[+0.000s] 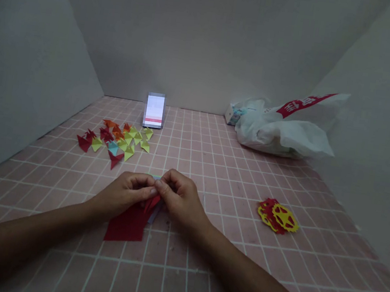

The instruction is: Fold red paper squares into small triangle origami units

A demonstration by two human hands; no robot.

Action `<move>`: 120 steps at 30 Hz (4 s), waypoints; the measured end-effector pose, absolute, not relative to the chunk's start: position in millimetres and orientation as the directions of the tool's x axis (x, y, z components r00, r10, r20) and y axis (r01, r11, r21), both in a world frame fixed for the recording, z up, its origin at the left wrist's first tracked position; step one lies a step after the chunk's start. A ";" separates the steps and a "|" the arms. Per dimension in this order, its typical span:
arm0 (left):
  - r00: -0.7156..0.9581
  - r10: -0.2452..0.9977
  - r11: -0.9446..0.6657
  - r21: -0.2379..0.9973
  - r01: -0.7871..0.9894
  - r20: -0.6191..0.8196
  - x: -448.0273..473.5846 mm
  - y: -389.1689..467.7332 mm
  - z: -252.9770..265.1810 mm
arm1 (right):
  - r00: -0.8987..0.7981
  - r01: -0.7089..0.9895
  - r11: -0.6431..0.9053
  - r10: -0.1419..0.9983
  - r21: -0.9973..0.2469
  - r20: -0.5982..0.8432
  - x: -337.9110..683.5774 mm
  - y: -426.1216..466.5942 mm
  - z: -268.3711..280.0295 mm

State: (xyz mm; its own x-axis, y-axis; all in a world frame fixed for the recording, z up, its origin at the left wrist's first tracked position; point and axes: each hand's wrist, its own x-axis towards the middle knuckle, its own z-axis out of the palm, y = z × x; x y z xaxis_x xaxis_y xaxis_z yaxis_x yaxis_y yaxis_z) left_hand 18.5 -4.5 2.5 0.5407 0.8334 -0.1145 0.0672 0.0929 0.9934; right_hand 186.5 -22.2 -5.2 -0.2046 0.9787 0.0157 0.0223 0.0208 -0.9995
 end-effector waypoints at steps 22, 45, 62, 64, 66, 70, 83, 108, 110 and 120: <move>0.603 0.791 0.042 0.992 0.118 -0.105 17.8 -2.7 1.5 | -0.176 0.036 0.012 0.984 -0.999 0.006 186.5 -23.6 -4.3; 0.505 0.847 0.197 0.980 -0.006 -0.167 18.7 -2.4 -2.8 | -0.268 -0.190 -0.087 0.963 -0.978 -0.034 185.3 -18.8 -15.6; 0.340 0.937 0.069 0.996 0.049 -0.082 17.7 -2.6 -2.4 | -0.240 -0.153 -0.098 0.969 -0.983 -0.060 183.9 -17.7 -19.8; 0.345 0.934 0.086 0.995 0.040 -0.095 18.1 -3.0 -4.2 | -0.229 -0.145 -0.097 0.971 -0.985 -0.062 184.0 -18.1 -19.5; 0.355 0.930 0.089 0.995 0.034 -0.095 18.0 -3.1 -6.0 | -0.220 -0.128 -0.104 0.973 -0.986 -0.074 184.1 -18.4 -20.0; 0.374 0.922 0.103 0.994 0.026 -0.106 17.6 -2.7 -8.5 | -0.206 -0.111 -0.115 0.974 -0.987 -0.091 183.1 -18.1 -20.1; 0.411 0.905 0.097 0.994 0.047 -0.108 16.8 -1.9 -2.7 | -0.195 -0.082 -0.126 0.975 -0.989 -0.108 180.8 -20.5 -8.5; 0.354 0.923 0.144 0.988 0.047 -0.151 19.7 -0.2 4.0 | -0.282 0.020 -0.057 0.958 -0.998 -0.060 187.4 -17.2 -1.5; 0.336 0.930 0.147 0.989 0.028 -0.148 19.7 0.7 3.5 | -0.269 -0.012 -0.089 0.960 -0.996 -0.082 187.5 -17.2 -1.4; 0.307 0.928 0.241 0.968 -0.063 -0.211 20.4 1.9 1.3 | -0.226 0.022 -0.081 0.971 -0.996 -0.084 191.0 -15.2 -4.1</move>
State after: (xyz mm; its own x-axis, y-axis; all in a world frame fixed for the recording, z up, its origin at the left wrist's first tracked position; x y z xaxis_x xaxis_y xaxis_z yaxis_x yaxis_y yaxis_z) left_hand 20.4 1.9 1.3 0.3067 0.9281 -0.2113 -0.0629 0.2412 0.9684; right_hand 191.0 -15.2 -4.1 -0.2255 0.9706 -0.0839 0.0223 -0.0809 -0.9965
